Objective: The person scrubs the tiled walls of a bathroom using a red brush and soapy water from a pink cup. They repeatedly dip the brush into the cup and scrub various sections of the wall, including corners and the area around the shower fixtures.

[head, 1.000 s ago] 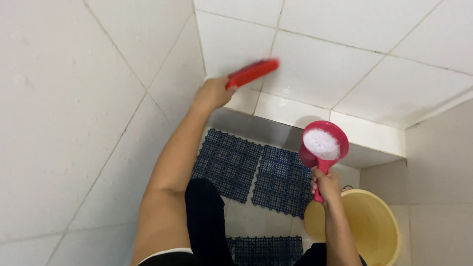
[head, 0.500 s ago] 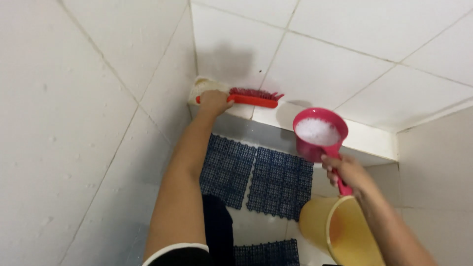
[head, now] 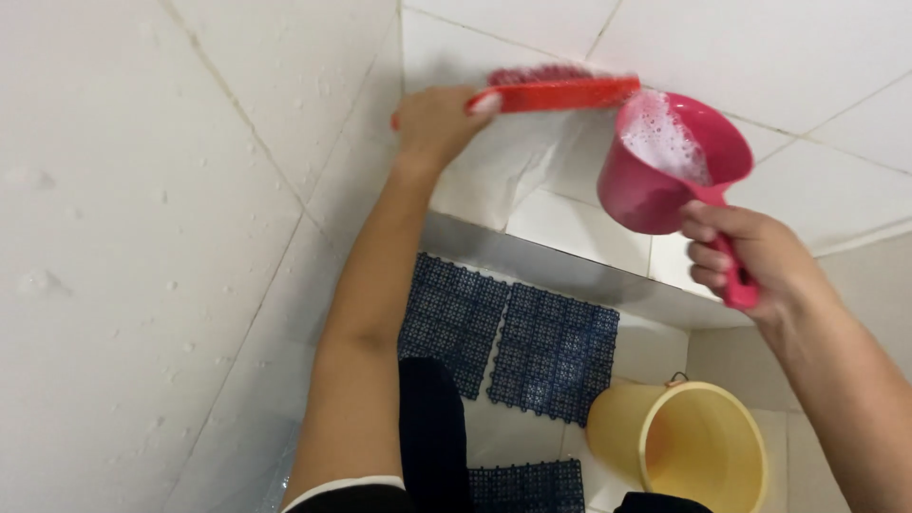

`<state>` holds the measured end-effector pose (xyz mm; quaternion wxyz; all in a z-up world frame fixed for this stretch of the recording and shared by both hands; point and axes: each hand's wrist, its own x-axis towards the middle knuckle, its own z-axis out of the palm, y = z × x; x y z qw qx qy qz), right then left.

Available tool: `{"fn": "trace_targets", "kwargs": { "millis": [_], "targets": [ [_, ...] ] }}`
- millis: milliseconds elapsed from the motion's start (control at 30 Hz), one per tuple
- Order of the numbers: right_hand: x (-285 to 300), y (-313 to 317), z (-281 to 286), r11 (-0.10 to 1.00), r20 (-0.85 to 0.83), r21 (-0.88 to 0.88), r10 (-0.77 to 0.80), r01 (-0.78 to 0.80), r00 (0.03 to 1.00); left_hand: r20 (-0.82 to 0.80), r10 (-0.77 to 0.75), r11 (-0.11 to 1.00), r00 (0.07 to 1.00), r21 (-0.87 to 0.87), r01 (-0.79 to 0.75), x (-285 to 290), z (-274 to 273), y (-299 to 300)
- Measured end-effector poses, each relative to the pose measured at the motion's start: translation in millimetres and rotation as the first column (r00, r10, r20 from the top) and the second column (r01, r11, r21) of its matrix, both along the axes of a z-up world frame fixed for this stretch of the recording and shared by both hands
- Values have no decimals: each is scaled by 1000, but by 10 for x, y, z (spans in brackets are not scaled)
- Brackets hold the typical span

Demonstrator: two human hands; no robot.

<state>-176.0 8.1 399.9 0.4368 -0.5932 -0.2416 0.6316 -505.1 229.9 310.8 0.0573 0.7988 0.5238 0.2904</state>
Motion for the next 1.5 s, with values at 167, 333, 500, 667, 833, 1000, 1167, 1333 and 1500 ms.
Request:
{"fn": "trace_targets", "kwargs": {
  "millis": [167, 333, 500, 667, 833, 1000, 1167, 1333, 1500],
  "targets": [
    [437, -334, -468, 1000, 69, -16, -10, 11, 998, 382, 238, 965, 893, -199, -172, -38, -1048, 0],
    [328, -737, -1241, 995, 7, -97, 30, -29, 1000, 93, 225, 892, 970, -420, -166, 135, -2075, -364],
    [384, -1206, -2101, 994, -148, -25, -108, 106, 983, -247, -78, 765, 966, -636, -100, 839, -2145, -1045],
    [336, -1400, -2600, 984, -214, -4, -175, 179, 961, 98, -335, 565, 937, -775, 283, 1956, -2677, -1312],
    [346, -1443, -2646, 977, -148, -16, -212, 212, 966, 144, -109, 692, 984, -699, 179, 963, -2700, -1088],
    [312, -1448, -2803, 982, -222, 25, -179, 189, 958, 49, 358, 585, 932, -790, -183, -23, -1761, -1309],
    [169, -1409, -2619, 988, -218, 11, -147, 153, 965, 213, 484, 799, 849, -504, -329, 154, -2799, -917],
    [77, -1436, -2600, 990, -218, -9, -139, 141, 966, 450, 555, 757, 699, -621, -202, 331, -2784, -591],
    [88, -1478, -2687, 993, -211, -21, -115, 113, 971, 462, 740, 645, 489, -695, -319, 667, -1811, -1188]
  ]
}}
